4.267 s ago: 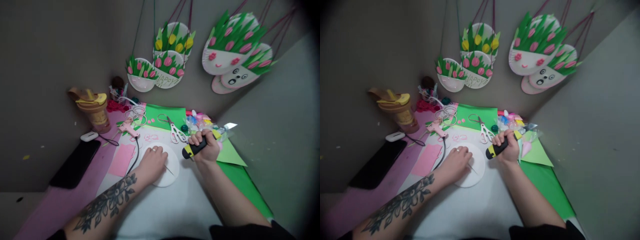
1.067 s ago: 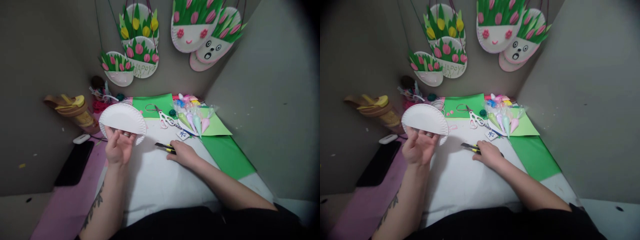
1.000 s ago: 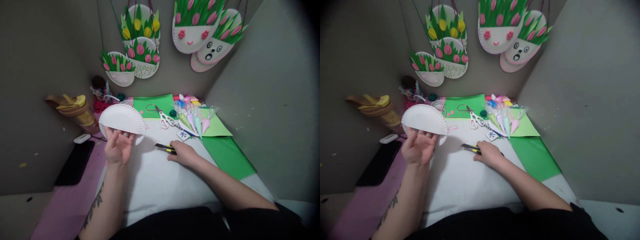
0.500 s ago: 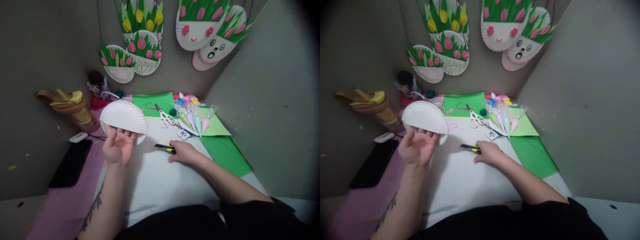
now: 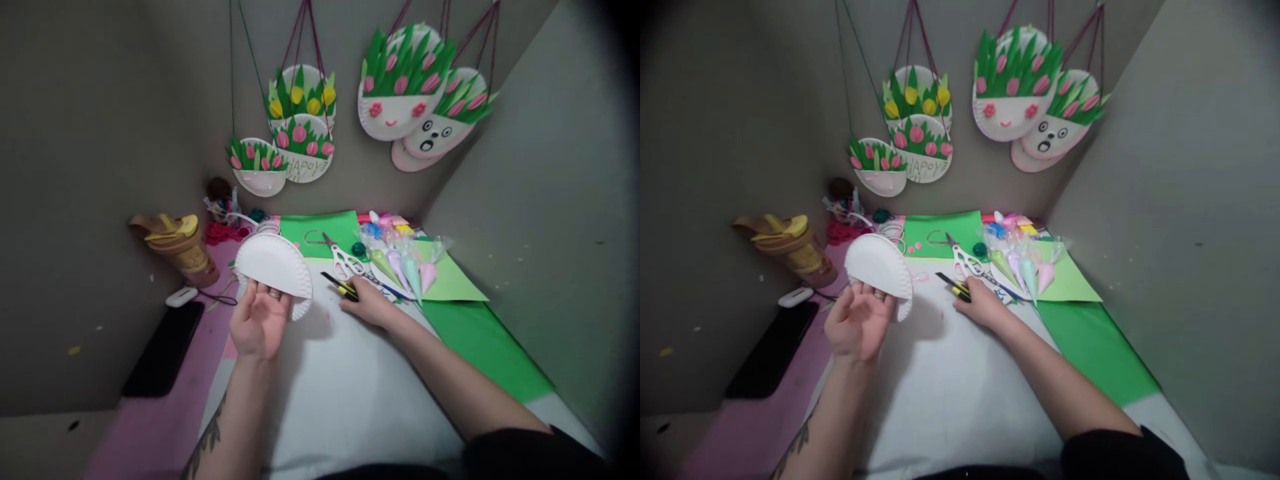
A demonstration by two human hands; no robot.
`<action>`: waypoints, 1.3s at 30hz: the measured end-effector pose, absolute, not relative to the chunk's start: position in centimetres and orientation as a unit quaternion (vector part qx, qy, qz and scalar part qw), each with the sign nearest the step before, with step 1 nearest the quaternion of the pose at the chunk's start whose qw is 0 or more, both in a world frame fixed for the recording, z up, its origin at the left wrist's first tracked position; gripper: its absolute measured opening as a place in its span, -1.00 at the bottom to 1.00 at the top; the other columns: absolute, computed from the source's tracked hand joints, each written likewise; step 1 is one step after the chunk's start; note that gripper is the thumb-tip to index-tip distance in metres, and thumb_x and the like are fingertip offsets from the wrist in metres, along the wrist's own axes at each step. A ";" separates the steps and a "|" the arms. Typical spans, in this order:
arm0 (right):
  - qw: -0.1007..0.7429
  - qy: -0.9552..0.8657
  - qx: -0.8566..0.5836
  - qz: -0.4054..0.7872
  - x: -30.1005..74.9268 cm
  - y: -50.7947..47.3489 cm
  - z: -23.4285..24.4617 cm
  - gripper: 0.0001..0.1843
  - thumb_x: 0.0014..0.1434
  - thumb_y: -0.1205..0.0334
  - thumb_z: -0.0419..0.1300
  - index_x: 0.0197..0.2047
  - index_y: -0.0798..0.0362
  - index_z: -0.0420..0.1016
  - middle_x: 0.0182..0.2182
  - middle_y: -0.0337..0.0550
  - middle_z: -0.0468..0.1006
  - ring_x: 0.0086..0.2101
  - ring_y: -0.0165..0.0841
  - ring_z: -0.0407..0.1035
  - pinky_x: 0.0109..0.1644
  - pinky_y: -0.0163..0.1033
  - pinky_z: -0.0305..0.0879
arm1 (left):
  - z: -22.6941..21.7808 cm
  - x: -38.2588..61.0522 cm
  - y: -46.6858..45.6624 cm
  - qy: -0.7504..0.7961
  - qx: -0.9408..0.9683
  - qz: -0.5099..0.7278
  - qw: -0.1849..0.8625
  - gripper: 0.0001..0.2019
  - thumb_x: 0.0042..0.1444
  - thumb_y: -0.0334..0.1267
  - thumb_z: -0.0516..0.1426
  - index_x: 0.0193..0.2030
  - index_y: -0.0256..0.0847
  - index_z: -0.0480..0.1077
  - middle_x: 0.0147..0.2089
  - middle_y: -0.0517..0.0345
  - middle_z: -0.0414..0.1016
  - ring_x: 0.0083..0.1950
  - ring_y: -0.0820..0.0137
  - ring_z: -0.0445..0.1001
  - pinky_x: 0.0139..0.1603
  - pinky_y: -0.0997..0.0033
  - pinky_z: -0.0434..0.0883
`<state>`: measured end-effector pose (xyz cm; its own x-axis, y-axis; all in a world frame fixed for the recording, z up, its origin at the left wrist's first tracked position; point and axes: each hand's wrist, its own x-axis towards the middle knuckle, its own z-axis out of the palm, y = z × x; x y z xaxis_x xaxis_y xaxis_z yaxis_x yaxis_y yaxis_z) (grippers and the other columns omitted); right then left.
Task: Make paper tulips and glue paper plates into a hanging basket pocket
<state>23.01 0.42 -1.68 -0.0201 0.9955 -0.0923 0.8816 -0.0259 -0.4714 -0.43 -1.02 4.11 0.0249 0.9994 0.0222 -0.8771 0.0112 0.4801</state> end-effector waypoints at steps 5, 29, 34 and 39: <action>0.245 -0.701 -0.656 0.140 22.5 0.9 -1.9 -0.69 0.11 0.31 0.15 -0.05 0.11 0.37 -0.09 0.05 0.44 -0.05 -0.15 0.34 0.03 -0.08 0.25 | 3.8 0.4 -1.4 0.163 0.170 0.649 0.723 -0.95 0.09 -0.27 0.13 -0.34 -0.15 0.42 -0.01 0.11 0.52 0.04 0.31 0.41 0.20 0.00 0.27; 0.442 -0.798 -0.407 -0.037 18.1 0.4 7.3 -0.79 0.23 0.40 0.08 -0.17 -0.01 0.49 -0.35 -0.13 0.56 -0.30 -0.26 0.36 -0.14 -0.10 0.32 | 1.3 3.3 -2.6 0.365 0.356 0.582 0.634 -0.62 0.06 -0.18 0.25 0.02 -0.24 0.40 -0.08 -0.03 0.59 -0.12 0.29 0.54 -0.09 0.38 0.42; 0.380 -0.820 -0.424 -0.053 18.2 0.9 7.2 -0.76 0.14 0.22 0.23 -0.08 -0.03 0.51 -0.18 -0.03 0.47 -0.11 -0.14 0.30 -0.02 0.00 0.29 | 1.9 3.0 -2.9 0.375 0.371 0.569 0.630 -0.61 0.04 -0.16 0.24 0.01 -0.24 0.42 -0.14 0.00 0.59 -0.23 0.31 0.53 -0.25 0.44 0.40; 0.514 -0.710 -0.480 -0.051 19.8 1.2 7.4 -0.85 0.24 0.33 0.09 -0.24 -0.01 0.49 -0.37 -0.14 0.51 -0.33 -0.28 0.38 -0.21 -0.17 0.31 | 1.7 2.5 -3.2 0.462 0.485 0.553 0.495 -0.78 0.12 -0.23 0.16 -0.12 -0.24 0.49 -0.30 0.09 0.57 -0.25 0.32 0.50 -0.23 0.45 0.36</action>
<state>19.80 1.25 7.40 -0.0121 0.6281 0.7780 0.7332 0.5347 -0.4202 2.52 -3.25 1.66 -0.0382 0.9961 0.0792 -0.0997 -0.0826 0.9916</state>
